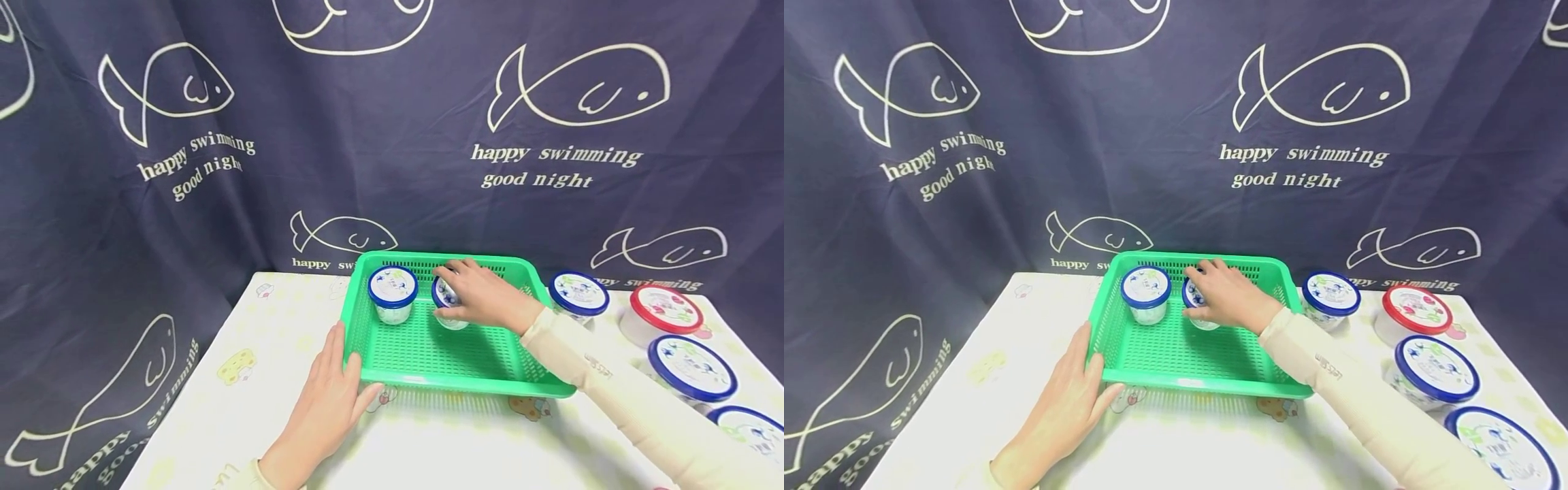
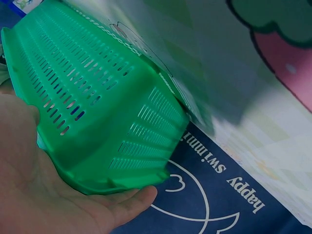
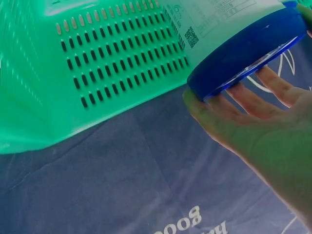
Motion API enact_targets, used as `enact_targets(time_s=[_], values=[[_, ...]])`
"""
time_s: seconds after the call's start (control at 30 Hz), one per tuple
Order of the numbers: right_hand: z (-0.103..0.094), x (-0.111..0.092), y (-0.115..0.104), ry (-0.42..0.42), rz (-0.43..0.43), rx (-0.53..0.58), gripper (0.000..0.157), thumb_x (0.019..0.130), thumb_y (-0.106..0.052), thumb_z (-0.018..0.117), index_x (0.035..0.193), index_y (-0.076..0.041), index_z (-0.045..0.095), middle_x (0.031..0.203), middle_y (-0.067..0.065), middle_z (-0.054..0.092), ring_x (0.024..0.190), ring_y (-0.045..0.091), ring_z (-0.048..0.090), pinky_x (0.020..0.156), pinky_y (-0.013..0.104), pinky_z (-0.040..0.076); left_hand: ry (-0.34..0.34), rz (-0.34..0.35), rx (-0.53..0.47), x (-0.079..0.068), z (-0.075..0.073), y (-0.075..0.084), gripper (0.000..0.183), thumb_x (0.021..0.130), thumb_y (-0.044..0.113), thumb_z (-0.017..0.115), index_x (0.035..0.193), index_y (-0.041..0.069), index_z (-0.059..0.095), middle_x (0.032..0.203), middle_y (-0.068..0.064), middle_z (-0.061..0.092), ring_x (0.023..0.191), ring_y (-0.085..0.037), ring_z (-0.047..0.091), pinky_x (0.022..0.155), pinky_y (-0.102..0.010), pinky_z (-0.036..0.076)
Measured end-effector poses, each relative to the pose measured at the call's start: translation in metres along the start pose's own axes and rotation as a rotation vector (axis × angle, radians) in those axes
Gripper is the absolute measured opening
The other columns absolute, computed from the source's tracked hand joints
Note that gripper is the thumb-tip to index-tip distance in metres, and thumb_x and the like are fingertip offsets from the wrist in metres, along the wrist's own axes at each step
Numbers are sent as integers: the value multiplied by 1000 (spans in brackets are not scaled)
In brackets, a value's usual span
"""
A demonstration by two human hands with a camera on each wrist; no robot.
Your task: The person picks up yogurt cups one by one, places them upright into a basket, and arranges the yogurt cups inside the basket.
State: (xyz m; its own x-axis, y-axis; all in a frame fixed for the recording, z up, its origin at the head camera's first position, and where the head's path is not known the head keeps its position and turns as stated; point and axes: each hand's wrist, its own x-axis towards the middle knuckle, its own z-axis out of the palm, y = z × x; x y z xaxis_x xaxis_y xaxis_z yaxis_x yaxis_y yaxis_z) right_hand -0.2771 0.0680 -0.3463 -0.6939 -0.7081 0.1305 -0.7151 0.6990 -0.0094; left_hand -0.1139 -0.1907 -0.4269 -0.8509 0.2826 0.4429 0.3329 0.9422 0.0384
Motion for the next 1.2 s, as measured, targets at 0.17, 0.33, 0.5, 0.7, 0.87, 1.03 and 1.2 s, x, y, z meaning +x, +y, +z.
enact_targets(time_s=[0.17,0.33,0.5,0.7,0.87,1.03,1.2], values=[[9,3,2,-14,-20,-13,74,76,-57,58,132,-12,41,129,16,45,115,33,42,87,49,41,1,-2,0,0,0,1,55,89,54,39,103,0,47,144,-29,12,134,-36,13,97,-48,32],[14,9,2,-34,-27,-27,75,76,-60,56,132,-12,41,129,16,45,115,33,43,87,48,41,-2,-6,-2,0,1,1,56,89,54,38,104,1,47,144,-29,12,134,-36,13,96,-49,33],[17,16,2,-64,-23,-33,77,76,-63,54,133,-13,40,130,16,44,117,34,41,88,50,41,-1,-7,2,0,1,1,57,90,54,36,104,1,47,144,-29,12,134,-37,14,96,-49,33],[21,24,2,-86,-7,-27,78,75,-65,53,134,-15,38,132,16,42,121,34,38,89,52,39,12,0,4,0,0,1,55,89,54,37,103,2,48,143,-29,13,133,-37,15,95,-49,34],[23,29,2,-84,3,-14,77,76,-62,55,134,-14,39,133,17,42,120,35,39,90,53,38,-8,-5,4,1,-1,1,57,90,54,37,105,1,48,144,-29,11,134,-37,13,96,-48,33],[22,34,3,-104,17,-21,79,75,-66,51,134,-14,38,133,17,41,119,35,39,90,52,38,-6,-3,11,1,0,1,57,89,55,37,105,1,48,144,-30,12,135,-35,10,96,-48,34],[22,37,3,-132,43,2,80,76,-66,50,135,-15,36,135,17,39,121,36,37,92,53,36,-10,-6,13,2,0,0,57,89,55,37,104,1,48,144,-29,10,135,-34,7,96,-48,34]])
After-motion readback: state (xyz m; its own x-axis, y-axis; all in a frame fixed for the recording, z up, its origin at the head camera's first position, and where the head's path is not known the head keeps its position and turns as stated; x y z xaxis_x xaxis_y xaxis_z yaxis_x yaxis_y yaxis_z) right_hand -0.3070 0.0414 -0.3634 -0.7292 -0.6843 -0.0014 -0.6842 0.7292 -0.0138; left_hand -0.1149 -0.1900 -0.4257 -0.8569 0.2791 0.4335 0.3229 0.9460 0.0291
